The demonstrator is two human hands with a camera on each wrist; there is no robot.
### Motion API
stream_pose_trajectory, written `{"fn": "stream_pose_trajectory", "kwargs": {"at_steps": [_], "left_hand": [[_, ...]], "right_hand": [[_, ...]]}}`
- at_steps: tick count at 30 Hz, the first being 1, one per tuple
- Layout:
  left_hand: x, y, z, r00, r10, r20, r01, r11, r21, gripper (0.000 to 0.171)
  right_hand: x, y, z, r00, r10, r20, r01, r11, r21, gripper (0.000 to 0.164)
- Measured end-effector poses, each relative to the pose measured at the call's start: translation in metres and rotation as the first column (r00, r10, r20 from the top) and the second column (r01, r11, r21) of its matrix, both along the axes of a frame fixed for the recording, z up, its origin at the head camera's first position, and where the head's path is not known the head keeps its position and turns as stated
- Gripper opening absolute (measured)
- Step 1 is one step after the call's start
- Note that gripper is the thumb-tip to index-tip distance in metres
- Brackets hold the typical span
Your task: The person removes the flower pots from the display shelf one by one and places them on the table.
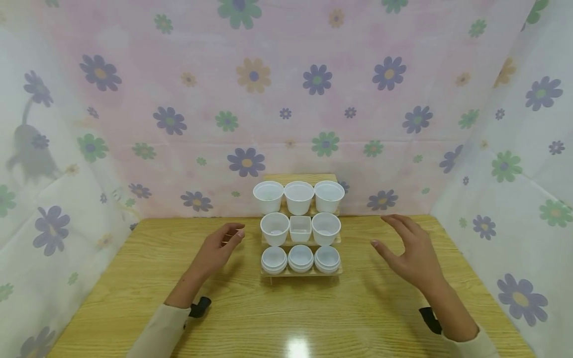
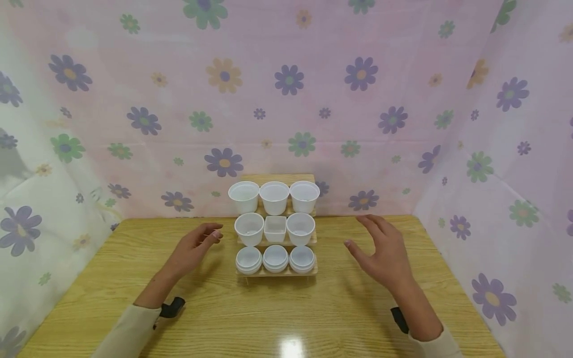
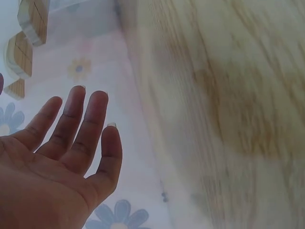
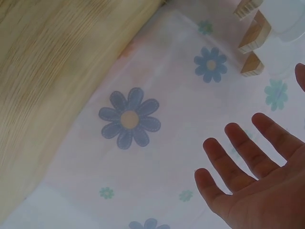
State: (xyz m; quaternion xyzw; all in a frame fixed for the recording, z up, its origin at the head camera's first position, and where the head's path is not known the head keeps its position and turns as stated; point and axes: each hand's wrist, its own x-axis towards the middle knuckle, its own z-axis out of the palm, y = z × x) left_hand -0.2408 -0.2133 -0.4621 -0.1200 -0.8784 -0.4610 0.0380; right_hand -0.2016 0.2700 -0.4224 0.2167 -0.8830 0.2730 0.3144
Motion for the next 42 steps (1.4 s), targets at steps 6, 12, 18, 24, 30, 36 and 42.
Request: {"fn": "stream_pose_trajectory", "kwargs": {"at_steps": [6,12,18,24,30,36,42], "left_hand": [[-0.001,0.006,-0.004,0.999,-0.025,0.027,0.025,1.000,0.003,0.051],[0.000,0.011,-0.007,0.998,-0.053,0.040,0.051,0.998,0.035,0.050],[0.003,0.017,-0.007,0.988,-0.124,0.094,0.112,0.986,0.125,0.046],[0.005,0.021,-0.009,0.975,-0.168,0.148,0.138,0.971,0.195,0.044],[0.003,0.023,-0.018,0.962,-0.207,0.179,0.156,0.953,0.261,0.044],[0.002,0.026,-0.021,0.956,-0.213,0.201,0.151,0.947,0.285,0.046],[0.002,0.028,-0.025,0.940,-0.204,0.274,0.102,0.933,0.345,0.053]], "right_hand": [[0.003,-0.007,0.000,1.000,0.011,0.023,-0.011,1.000,-0.004,0.062],[0.005,-0.014,0.000,0.999,0.033,0.032,-0.032,0.999,-0.008,0.060],[0.006,-0.020,-0.004,0.998,0.050,0.037,-0.050,0.999,-0.006,0.059],[0.005,-0.026,-0.008,0.996,0.080,0.047,-0.080,0.997,0.001,0.059],[0.007,-0.034,-0.012,0.994,0.105,0.043,-0.105,0.994,0.003,0.059],[0.010,-0.042,-0.015,0.989,0.133,0.070,-0.133,0.991,-0.012,0.057],[0.015,-0.050,-0.017,0.985,0.134,0.113,-0.133,0.991,-0.009,0.055]]}}
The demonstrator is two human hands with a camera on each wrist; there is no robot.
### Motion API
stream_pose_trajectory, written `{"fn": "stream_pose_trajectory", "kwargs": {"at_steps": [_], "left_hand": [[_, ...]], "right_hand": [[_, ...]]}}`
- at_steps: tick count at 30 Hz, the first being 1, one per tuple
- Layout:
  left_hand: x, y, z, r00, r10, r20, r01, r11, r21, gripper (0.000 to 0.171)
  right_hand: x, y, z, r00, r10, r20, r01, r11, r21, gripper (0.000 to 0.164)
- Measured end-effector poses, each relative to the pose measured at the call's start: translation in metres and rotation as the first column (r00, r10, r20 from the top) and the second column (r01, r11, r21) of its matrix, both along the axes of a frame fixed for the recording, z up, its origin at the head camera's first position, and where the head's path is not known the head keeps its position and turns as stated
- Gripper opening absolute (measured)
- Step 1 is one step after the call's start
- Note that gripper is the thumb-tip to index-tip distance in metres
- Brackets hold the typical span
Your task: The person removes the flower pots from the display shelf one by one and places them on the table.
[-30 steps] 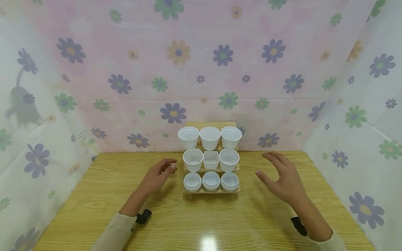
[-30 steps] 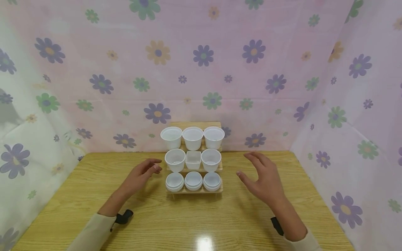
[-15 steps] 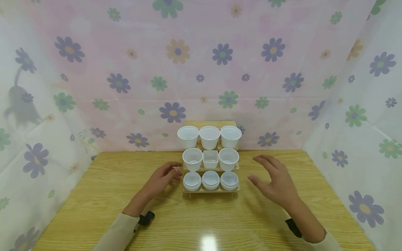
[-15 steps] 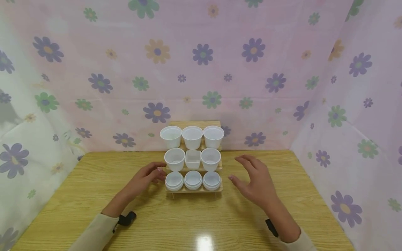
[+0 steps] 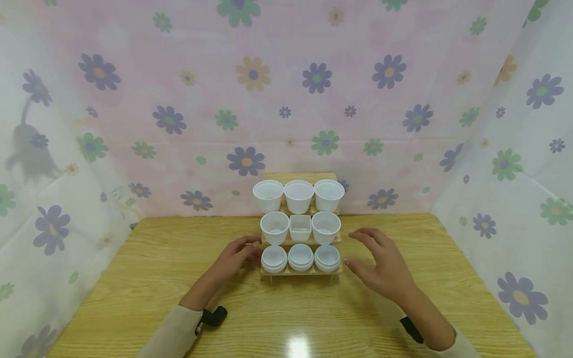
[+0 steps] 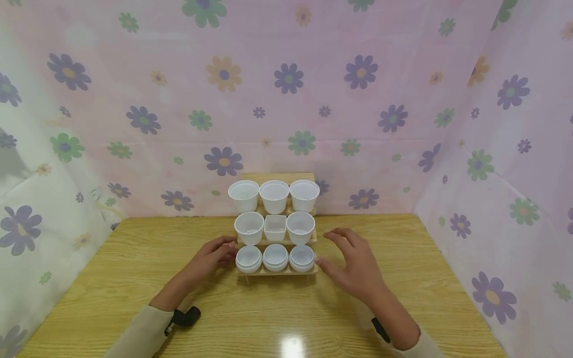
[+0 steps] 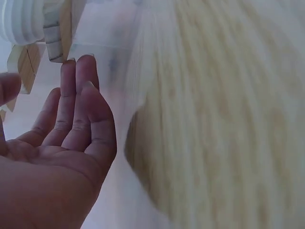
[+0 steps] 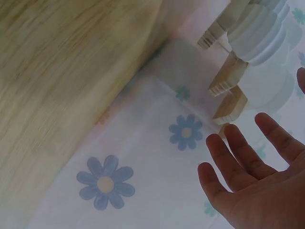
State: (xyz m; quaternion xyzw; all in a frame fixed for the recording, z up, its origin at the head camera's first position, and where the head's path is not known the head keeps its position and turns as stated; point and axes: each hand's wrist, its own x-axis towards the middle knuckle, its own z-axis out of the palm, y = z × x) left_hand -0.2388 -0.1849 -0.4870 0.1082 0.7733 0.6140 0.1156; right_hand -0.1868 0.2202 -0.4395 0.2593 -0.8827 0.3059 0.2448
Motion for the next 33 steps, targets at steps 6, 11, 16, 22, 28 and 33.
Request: {"fn": "stream_pose_trajectory", "kwargs": {"at_steps": [6,11,16,22,28,33], "left_hand": [[-0.002,-0.001,-0.008,0.996,-0.037,0.078,0.030,0.995,0.091,0.053],[-0.001,0.002,-0.015,0.983,-0.104,0.150,0.072,0.976,0.207,0.047],[0.001,0.006,-0.021,0.977,-0.144,0.157,0.102,0.963,0.251,0.039],[0.003,0.007,-0.023,0.975,-0.184,0.127,0.145,0.953,0.268,0.034],[0.003,0.008,-0.024,0.976,-0.176,0.132,0.134,0.952,0.275,0.035],[0.001,0.010,-0.025,0.977,-0.159,0.144,0.116,0.955,0.272,0.034]], "right_hand": [[0.001,-0.006,-0.005,1.000,0.016,0.025,-0.016,1.000,0.007,0.053],[0.001,-0.010,-0.008,0.999,0.032,0.035,-0.032,0.999,-0.003,0.053],[0.002,-0.014,-0.009,0.997,0.048,0.055,-0.048,0.999,0.000,0.051],[0.001,-0.018,-0.009,0.995,0.080,0.065,-0.080,0.997,-0.011,0.047],[0.003,-0.021,-0.008,0.992,0.087,0.087,-0.086,0.996,-0.008,0.045],[0.003,-0.022,-0.009,0.992,0.097,0.084,-0.096,0.995,-0.012,0.046]]}}
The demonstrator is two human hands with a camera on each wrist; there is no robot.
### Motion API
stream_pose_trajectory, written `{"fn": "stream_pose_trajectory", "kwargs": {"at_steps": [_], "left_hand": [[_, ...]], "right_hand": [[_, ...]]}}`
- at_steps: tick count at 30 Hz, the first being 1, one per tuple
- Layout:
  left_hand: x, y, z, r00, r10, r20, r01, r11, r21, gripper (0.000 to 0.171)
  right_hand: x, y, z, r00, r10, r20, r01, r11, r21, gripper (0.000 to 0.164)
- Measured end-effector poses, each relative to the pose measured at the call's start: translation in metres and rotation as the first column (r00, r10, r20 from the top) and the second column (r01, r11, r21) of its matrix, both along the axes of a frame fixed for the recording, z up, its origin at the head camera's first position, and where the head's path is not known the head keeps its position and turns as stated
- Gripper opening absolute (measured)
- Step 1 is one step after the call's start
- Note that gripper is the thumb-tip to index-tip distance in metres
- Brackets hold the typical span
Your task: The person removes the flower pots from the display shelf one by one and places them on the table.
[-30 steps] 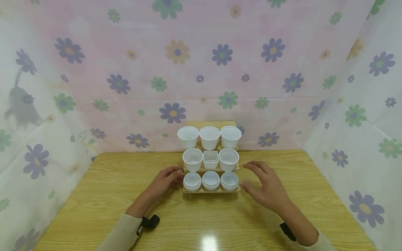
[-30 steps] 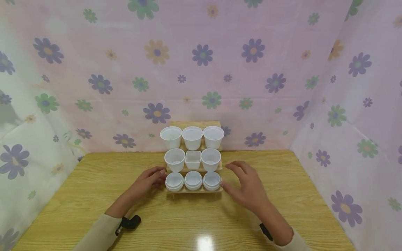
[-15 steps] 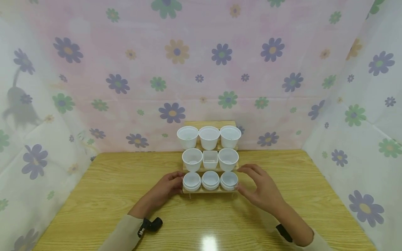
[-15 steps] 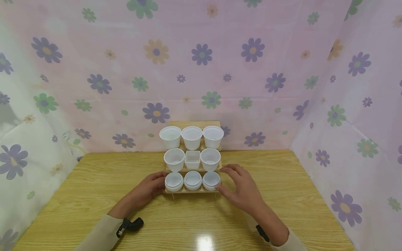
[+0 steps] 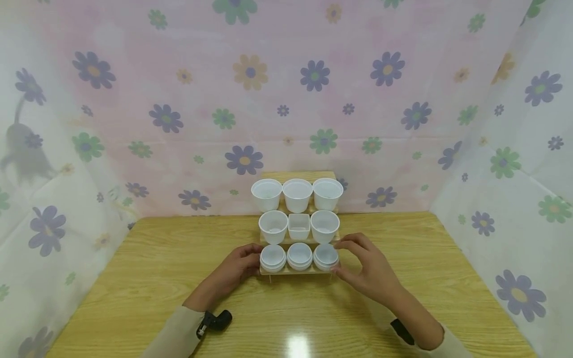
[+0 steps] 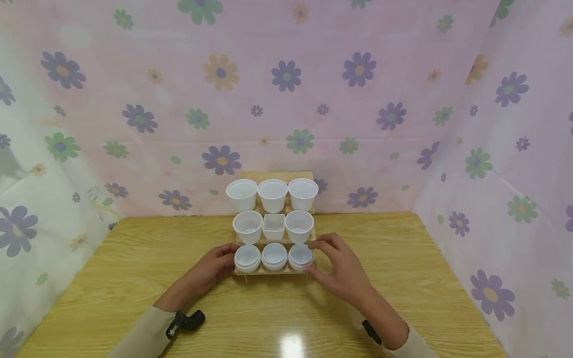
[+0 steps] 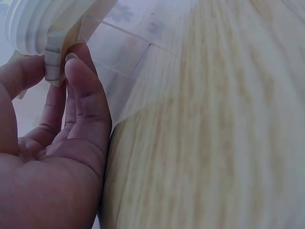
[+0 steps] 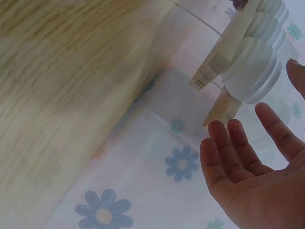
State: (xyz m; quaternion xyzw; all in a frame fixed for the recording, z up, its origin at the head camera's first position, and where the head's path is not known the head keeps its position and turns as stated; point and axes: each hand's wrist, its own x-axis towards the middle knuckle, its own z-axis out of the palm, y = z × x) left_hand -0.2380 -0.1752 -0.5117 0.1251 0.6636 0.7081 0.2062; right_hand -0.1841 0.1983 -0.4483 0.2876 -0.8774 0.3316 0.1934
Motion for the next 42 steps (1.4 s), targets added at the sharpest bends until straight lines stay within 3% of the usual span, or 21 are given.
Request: {"fn": "stream_pose_trajectory", "kwargs": {"at_steps": [8,15,31,42], "left_hand": [[-0.001,0.002,0.001,1.000,0.016,0.010,-0.016,1.000,-0.011,0.031],[-0.002,0.002,0.003,1.000,0.006,-0.010,-0.006,1.000,-0.015,0.034],[-0.001,0.002,0.002,1.000,0.024,-0.003,-0.024,1.000,-0.010,0.036],[0.001,0.002,0.003,1.000,0.011,0.011,-0.011,1.000,-0.007,0.036]], "right_hand": [[-0.002,-0.005,-0.005,1.000,0.019,0.008,-0.019,1.000,-0.002,0.046],[-0.004,-0.010,-0.007,1.000,0.018,0.014,-0.018,1.000,-0.021,0.056],[-0.002,-0.020,-0.005,0.996,-0.047,0.072,0.052,0.997,-0.060,0.057],[0.000,-0.021,-0.009,0.990,0.020,0.139,0.004,0.986,-0.166,0.058]]}}
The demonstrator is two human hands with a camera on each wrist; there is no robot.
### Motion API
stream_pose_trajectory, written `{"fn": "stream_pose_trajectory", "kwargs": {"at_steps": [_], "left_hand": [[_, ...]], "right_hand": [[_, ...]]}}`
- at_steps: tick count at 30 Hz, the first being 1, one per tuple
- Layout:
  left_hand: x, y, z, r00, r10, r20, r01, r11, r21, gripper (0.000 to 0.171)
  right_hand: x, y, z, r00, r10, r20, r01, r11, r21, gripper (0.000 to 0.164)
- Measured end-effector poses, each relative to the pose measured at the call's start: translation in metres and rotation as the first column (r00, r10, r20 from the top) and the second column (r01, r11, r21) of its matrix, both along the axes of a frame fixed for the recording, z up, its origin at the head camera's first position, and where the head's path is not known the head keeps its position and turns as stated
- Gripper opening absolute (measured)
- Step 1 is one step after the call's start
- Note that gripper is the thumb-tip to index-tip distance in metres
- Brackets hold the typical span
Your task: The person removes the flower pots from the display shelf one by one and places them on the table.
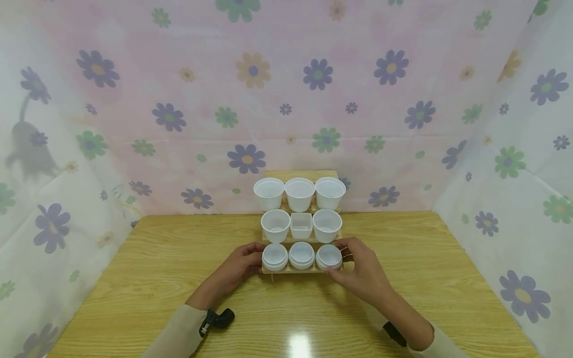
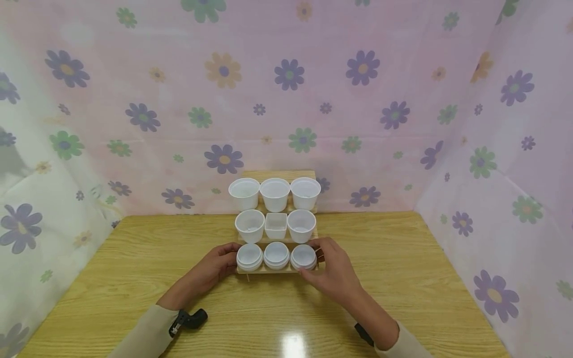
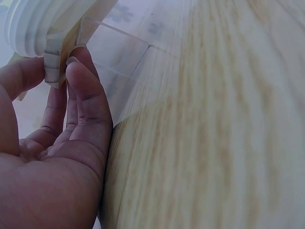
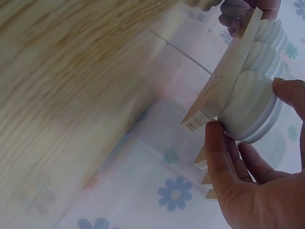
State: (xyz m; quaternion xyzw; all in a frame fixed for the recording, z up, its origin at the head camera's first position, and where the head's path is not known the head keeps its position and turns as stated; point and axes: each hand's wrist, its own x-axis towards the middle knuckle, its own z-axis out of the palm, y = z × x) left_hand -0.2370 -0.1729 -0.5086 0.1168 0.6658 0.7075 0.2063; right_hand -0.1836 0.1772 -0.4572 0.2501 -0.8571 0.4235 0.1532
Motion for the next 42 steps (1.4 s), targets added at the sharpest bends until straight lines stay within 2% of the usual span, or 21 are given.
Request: {"fn": "stream_pose_trajectory", "kwargs": {"at_steps": [14,23,38,42], "left_hand": [[0.001,0.001,-0.001,1.000,0.005,-0.014,-0.005,1.000,-0.007,0.037],[0.001,-0.001,-0.002,1.000,-0.004,-0.017,0.004,1.000,-0.007,0.036],[0.001,0.000,-0.003,1.000,0.025,0.009,-0.025,1.000,-0.003,0.031],[0.001,0.000,-0.002,1.000,0.013,-0.003,-0.013,1.000,-0.001,0.033]], "right_hand": [[0.005,-0.002,0.002,1.000,-0.017,0.008,0.017,1.000,0.013,0.057],[0.009,-0.003,0.006,0.997,-0.047,0.061,0.046,0.999,0.025,0.055],[0.024,-0.009,0.019,0.998,-0.055,0.017,0.055,0.998,0.028,0.052],[0.028,-0.012,0.022,0.999,-0.045,0.015,0.045,0.999,0.019,0.053]]}}
